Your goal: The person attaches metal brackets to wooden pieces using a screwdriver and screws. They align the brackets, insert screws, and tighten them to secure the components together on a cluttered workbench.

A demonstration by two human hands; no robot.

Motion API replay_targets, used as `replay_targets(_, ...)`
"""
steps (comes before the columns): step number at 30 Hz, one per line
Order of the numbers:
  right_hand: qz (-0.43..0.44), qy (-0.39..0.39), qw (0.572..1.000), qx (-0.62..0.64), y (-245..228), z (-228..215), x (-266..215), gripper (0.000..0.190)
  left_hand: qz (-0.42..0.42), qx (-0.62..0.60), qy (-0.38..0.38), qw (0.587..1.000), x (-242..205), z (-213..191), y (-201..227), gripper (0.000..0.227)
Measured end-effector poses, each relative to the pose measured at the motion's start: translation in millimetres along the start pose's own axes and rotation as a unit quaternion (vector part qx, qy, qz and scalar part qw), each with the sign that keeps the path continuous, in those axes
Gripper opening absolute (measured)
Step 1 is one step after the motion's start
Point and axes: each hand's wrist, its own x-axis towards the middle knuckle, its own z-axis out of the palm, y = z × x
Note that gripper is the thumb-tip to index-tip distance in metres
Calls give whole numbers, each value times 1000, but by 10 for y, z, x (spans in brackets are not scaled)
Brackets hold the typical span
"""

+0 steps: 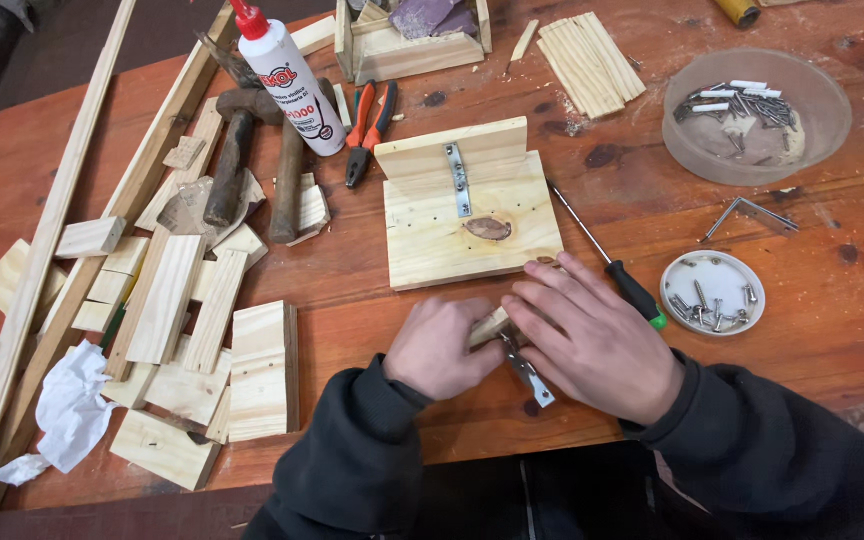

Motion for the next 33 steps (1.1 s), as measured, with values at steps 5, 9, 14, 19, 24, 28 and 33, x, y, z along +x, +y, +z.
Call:
replay_targets(5, 54, -74, 995, 47, 112, 284, -210, 57, 49, 0, 9, 999, 94, -111, 184, 25)
replay_targets(9, 124, -92, 986, 65, 141, 392, -368, 27, 34, 23, 10, 999, 179, -150, -36, 32)
replay_targets(14, 201, -154, 967, -3, 181, 304, -430, 31, 25, 47, 82, 995, 272, -538, -163, 66)
replay_targets(19, 294, -197, 935, 39, 226, 198, -520, 34, -7, 107, 60, 992, 336, -488, -518, 90)
replay_targets(24, 384, -208, 896, 84, 343, 135, -605, 44, -63, 226, 13, 972, 235, -330, -528, 103)
replay_targets(28, 400, -181, 896, 71, 380, 100, -697, 41, -85, 268, -22, 959, 70, -273, -414, 110)
replay_targets(33, 469, -194, 857, 88, 314, -147, -599, 44, -81, 317, 2, 945, -160, -57, -345, 117)
